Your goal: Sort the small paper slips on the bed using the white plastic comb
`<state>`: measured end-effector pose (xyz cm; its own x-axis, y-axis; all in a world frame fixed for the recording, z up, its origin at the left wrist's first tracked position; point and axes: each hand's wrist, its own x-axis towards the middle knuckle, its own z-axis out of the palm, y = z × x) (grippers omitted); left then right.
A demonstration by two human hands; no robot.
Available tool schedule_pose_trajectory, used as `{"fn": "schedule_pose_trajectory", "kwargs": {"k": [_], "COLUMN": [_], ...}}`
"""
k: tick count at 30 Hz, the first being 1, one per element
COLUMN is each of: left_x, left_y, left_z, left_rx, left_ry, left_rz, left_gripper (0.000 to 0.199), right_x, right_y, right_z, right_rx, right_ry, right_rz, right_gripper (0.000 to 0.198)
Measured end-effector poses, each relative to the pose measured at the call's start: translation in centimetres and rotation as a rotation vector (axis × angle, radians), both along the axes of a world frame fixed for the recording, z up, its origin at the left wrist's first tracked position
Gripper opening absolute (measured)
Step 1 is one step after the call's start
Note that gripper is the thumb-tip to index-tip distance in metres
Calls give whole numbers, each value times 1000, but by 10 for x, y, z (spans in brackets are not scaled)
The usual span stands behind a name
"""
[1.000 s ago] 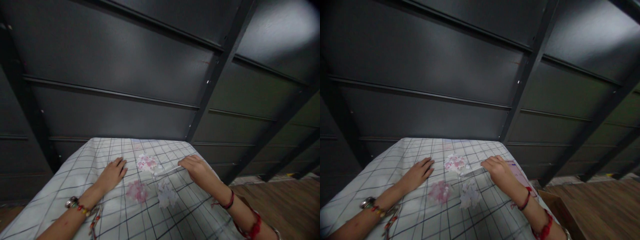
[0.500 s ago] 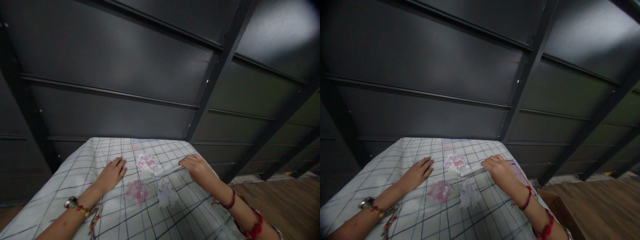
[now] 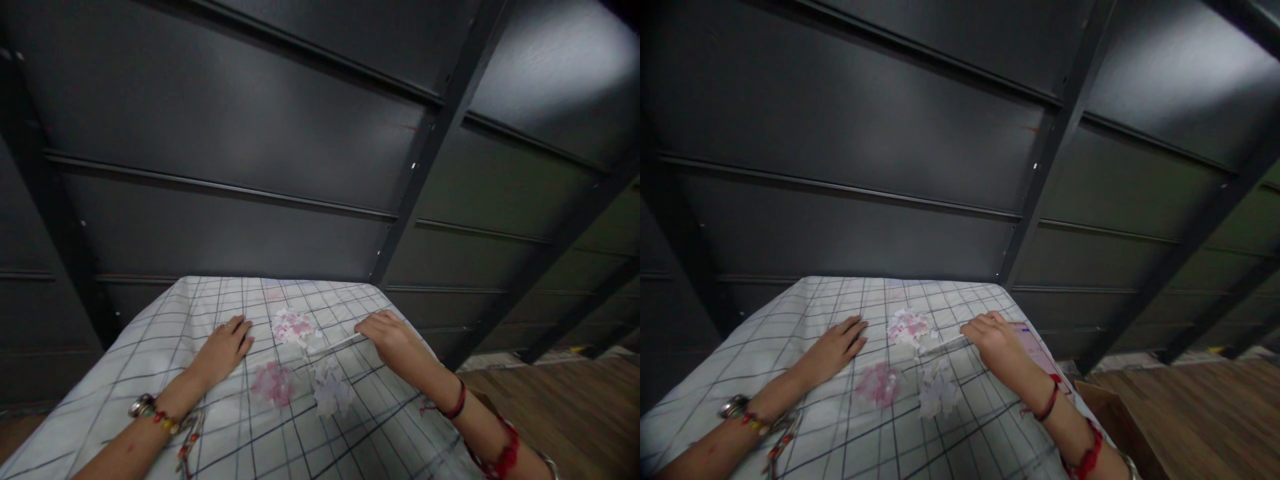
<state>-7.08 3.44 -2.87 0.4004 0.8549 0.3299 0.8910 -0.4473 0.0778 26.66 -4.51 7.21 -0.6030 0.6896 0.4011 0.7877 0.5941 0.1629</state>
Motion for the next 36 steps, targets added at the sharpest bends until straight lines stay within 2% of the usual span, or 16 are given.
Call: {"fn": "schedule_pose_trajectory", "kwargs": {"k": [7,11,14,18,23,27,30,36], "left_x": [-1,-2,-3,-4,-6,-5,-5,-3], "left_y": [2,3,4,6,8,9,10,12], "left_z": [-2,-4,-5,-7,-8,-7,-6,-9], "left_rx": [-5,0,12,20,17,23,28,42], "left_ry": [-25,-35,-41,-48,-59,-52,-34,-20], "left_rz": [-8,-16,-14,-18,-24,-30,-30,-26], "left_gripper": [43,42,41,42,45,45,45,44], "right_x": [15,10,1,3,17,10,5,22], "right_y": [-11,-5,1,0,-5,-1,1,-3], "right_z": [11,8,4,7,12,8,7,11], "right_rx": [-53,54,95,62,12,51,20,-38], "right_ry": [8,52,-3,-50,-1,37,1,46], "right_rz": [8,33,49,59,59,76,65,93], "right_gripper": [38,39,35,31,35,33,31,29]}}
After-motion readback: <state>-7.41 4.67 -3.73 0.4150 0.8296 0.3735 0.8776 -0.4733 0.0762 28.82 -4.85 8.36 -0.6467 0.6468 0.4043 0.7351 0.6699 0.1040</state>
